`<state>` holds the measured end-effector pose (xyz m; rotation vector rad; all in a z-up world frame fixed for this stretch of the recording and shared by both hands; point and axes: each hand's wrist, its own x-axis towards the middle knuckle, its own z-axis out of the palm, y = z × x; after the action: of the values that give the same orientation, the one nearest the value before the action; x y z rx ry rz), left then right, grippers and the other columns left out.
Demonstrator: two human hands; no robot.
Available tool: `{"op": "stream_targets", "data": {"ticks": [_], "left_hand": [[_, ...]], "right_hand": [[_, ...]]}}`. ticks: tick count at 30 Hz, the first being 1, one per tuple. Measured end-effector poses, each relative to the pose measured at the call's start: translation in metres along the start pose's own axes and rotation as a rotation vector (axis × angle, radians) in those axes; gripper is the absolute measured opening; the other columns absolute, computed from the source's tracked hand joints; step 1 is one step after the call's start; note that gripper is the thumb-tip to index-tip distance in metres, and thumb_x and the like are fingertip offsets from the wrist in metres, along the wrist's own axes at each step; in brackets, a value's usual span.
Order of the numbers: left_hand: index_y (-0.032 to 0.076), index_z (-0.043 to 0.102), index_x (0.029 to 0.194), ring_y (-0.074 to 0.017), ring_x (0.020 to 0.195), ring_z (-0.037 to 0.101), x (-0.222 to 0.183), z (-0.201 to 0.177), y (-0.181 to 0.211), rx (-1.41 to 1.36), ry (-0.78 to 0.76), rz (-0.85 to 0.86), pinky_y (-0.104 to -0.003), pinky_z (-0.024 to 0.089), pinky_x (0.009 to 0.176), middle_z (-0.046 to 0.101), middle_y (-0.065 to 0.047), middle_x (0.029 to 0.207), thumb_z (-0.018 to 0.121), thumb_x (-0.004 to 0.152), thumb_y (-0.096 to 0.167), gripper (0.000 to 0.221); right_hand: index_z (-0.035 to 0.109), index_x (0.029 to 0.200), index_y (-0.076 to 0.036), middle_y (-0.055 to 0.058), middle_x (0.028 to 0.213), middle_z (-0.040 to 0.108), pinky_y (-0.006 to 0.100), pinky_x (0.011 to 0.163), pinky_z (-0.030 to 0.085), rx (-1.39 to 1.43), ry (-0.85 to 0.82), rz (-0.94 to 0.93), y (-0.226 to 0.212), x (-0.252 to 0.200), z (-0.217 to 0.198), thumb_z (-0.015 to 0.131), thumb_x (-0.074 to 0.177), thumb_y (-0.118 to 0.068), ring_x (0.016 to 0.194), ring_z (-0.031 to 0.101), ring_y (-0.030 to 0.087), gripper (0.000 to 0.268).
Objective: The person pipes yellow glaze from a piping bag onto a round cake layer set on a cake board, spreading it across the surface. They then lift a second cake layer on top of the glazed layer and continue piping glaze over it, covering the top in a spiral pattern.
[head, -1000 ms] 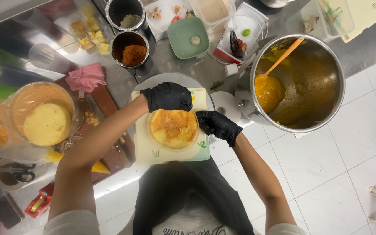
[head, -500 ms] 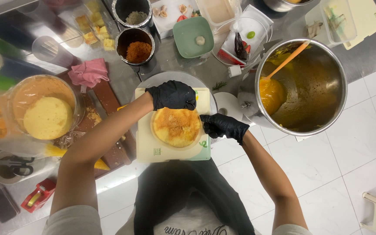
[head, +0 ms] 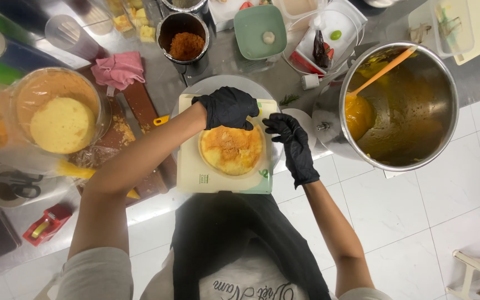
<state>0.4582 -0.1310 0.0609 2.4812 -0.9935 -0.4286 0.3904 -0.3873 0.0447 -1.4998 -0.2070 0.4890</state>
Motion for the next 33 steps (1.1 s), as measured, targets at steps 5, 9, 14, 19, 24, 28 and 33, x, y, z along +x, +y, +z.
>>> {"op": "stream_targets", "data": {"ticks": [5,9,14,19,24,28,33], "left_hand": [[0.01,0.069,0.12,-0.036,0.1,0.067,-0.028,-0.006,0.006,0.035,-0.012,-0.081,-0.049,0.055,0.082,0.071,-0.014,0.108,0.08,0.082,0.043,0.052],[0.001,0.05,0.145,-0.0378,0.12,0.06,-0.069,0.012,0.015,0.029,0.376,0.004,-0.048,0.052,0.097,0.06,-0.021,0.134,0.077,0.093,0.036,0.068],[0.008,0.041,0.157,-0.0376,0.143,0.048,-0.116,0.024,0.088,-0.073,0.784,-0.204,-0.044,0.048,0.113,0.047,-0.02,0.155,0.073,0.1,0.026,0.067],[0.007,0.031,0.162,-0.0411,0.153,0.038,-0.129,0.074,0.099,-0.119,0.964,-0.476,-0.043,0.044,0.116,0.037,-0.022,0.164,0.066,0.103,0.021,0.07],[0.004,0.023,0.164,-0.0465,0.152,0.031,-0.128,0.085,0.099,-0.15,0.908,-0.503,-0.051,0.035,0.12,0.03,-0.025,0.166,0.061,0.105,0.022,0.072],[0.005,0.022,0.164,-0.0444,0.153,0.031,-0.13,0.076,0.112,-0.1,0.967,-0.545,-0.05,0.037,0.12,0.03,-0.023,0.168,0.06,0.106,0.024,0.072],[0.007,0.027,0.163,-0.0424,0.151,0.035,-0.157,0.063,0.136,-0.015,1.081,-0.582,-0.048,0.037,0.12,0.032,-0.023,0.165,0.063,0.105,0.021,0.07]], "right_hand": [[0.043,0.155,-0.007,0.012,0.154,0.053,0.033,0.115,0.04,0.039,0.002,-0.063,0.008,-0.009,0.032,0.045,0.112,-0.037,0.141,0.05,0.021,0.053],[0.026,0.164,-0.008,0.012,0.165,0.04,0.036,0.126,0.027,0.038,0.025,-0.113,0.026,-0.013,0.035,0.035,0.114,-0.037,0.153,0.038,0.021,0.059],[0.025,0.165,-0.005,0.011,0.17,0.034,0.036,0.131,0.022,-0.086,0.0,-0.301,0.018,-0.022,0.044,0.038,0.115,-0.029,0.158,0.032,0.02,0.058],[0.026,0.164,-0.003,0.01,0.171,0.031,0.034,0.13,0.022,-0.149,0.043,-0.322,0.018,-0.016,0.046,0.046,0.113,-0.015,0.158,0.03,0.019,0.056],[0.029,0.165,-0.004,0.008,0.171,0.034,0.031,0.125,0.026,-0.24,0.002,-0.274,0.041,-0.005,0.037,0.048,0.112,-0.011,0.154,0.032,0.018,0.056],[0.027,0.166,-0.004,0.008,0.172,0.033,0.033,0.127,0.025,-0.211,-0.044,-0.35,0.036,-0.006,0.025,0.045,0.114,-0.013,0.156,0.033,0.019,0.056],[0.023,0.166,-0.002,0.012,0.174,0.026,0.039,0.135,0.02,-0.26,0.012,-0.547,0.015,-0.012,0.017,0.043,0.117,-0.016,0.162,0.027,0.025,0.055]]}}
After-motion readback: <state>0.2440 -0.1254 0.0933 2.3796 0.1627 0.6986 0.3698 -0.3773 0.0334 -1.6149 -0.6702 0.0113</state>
